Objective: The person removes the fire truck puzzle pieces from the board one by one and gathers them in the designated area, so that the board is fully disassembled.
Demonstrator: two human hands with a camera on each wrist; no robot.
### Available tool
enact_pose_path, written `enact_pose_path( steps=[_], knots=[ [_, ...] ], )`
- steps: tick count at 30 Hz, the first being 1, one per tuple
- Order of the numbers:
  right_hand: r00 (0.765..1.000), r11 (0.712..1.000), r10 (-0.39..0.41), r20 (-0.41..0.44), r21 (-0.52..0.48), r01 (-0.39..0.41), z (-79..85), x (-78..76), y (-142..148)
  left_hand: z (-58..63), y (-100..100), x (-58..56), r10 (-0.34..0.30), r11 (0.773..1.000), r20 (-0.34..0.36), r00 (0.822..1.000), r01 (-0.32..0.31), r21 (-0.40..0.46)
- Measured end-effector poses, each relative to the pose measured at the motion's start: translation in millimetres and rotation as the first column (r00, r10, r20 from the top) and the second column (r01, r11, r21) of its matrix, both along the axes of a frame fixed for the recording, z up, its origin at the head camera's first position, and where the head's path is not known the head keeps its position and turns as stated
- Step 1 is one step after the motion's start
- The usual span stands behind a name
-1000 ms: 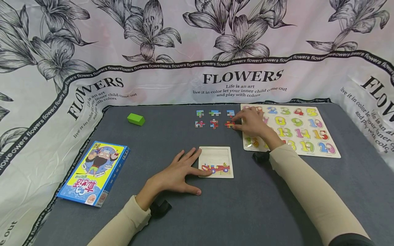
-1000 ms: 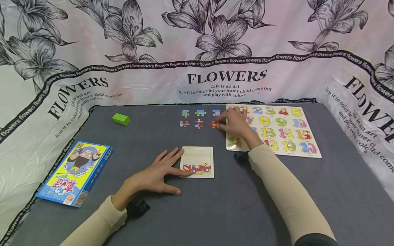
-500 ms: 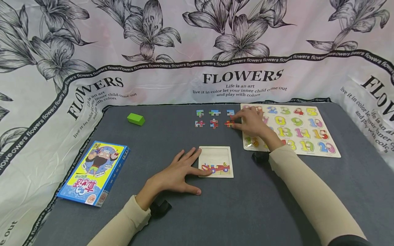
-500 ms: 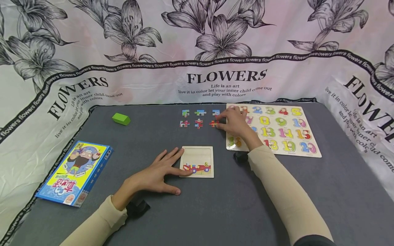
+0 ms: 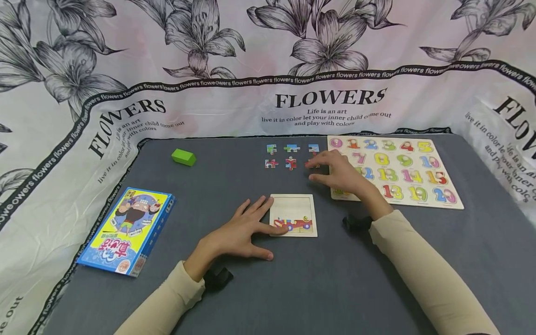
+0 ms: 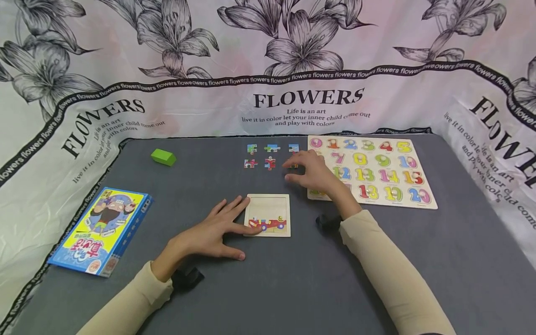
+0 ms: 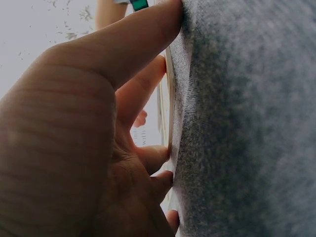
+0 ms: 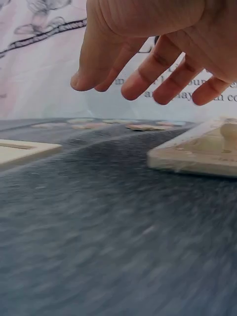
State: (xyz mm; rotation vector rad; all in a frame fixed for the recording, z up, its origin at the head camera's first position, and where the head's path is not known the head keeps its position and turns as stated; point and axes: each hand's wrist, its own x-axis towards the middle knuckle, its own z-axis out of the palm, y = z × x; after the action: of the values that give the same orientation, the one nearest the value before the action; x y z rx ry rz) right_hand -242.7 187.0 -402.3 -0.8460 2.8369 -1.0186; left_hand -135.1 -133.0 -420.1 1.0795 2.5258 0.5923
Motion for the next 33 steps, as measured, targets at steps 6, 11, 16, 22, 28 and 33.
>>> enact_pose_path(
  steps=[6, 11, 16, 22, 28, 33],
  knots=[
    [0.995, 0.994, 0.100, -0.009, -0.036, -0.100, -4.1, 15.7, -7.7, -0.1, 0.5, 0.1, -0.002, 1.000, -0.007, 1.000, 0.002, -0.008],
    [0.981, 0.981, 0.191, 0.018, -0.036, -0.191, -6.6, 28.1, -17.0, 1.1, 0.1, 0.4, -0.008, 1.000, -0.007, 1.000, 0.008, -0.002],
    [0.973, 0.973, 0.229, 0.037, -0.006, -0.229, -8.9, 36.7, -25.7, 1.9, -0.7, -0.2, -0.013, 1.000, -0.005, 1.000, 0.013, 0.011],
    [0.965, 0.967, 0.251, 0.070, 0.035, -0.254, -10.7, 44.4, -33.7, 2.4, -0.3, -0.6, -0.012, 1.000, 0.005, 1.000, 0.012, 0.008],
    [0.961, 0.961, 0.273, 0.052, 0.040, -0.275, -11.4, 48.0, -36.3, 3.4, -0.4, -1.3, -0.012, 1.000, -0.010, 1.000, 0.013, 0.012],
    [0.959, 0.959, 0.277, 0.064, 0.039, -0.280, -10.8, 49.5, -36.3, 3.5, -0.6, -1.3, 0.004, 1.000, -0.028, 1.000, -0.003, 0.023]
  ],
)
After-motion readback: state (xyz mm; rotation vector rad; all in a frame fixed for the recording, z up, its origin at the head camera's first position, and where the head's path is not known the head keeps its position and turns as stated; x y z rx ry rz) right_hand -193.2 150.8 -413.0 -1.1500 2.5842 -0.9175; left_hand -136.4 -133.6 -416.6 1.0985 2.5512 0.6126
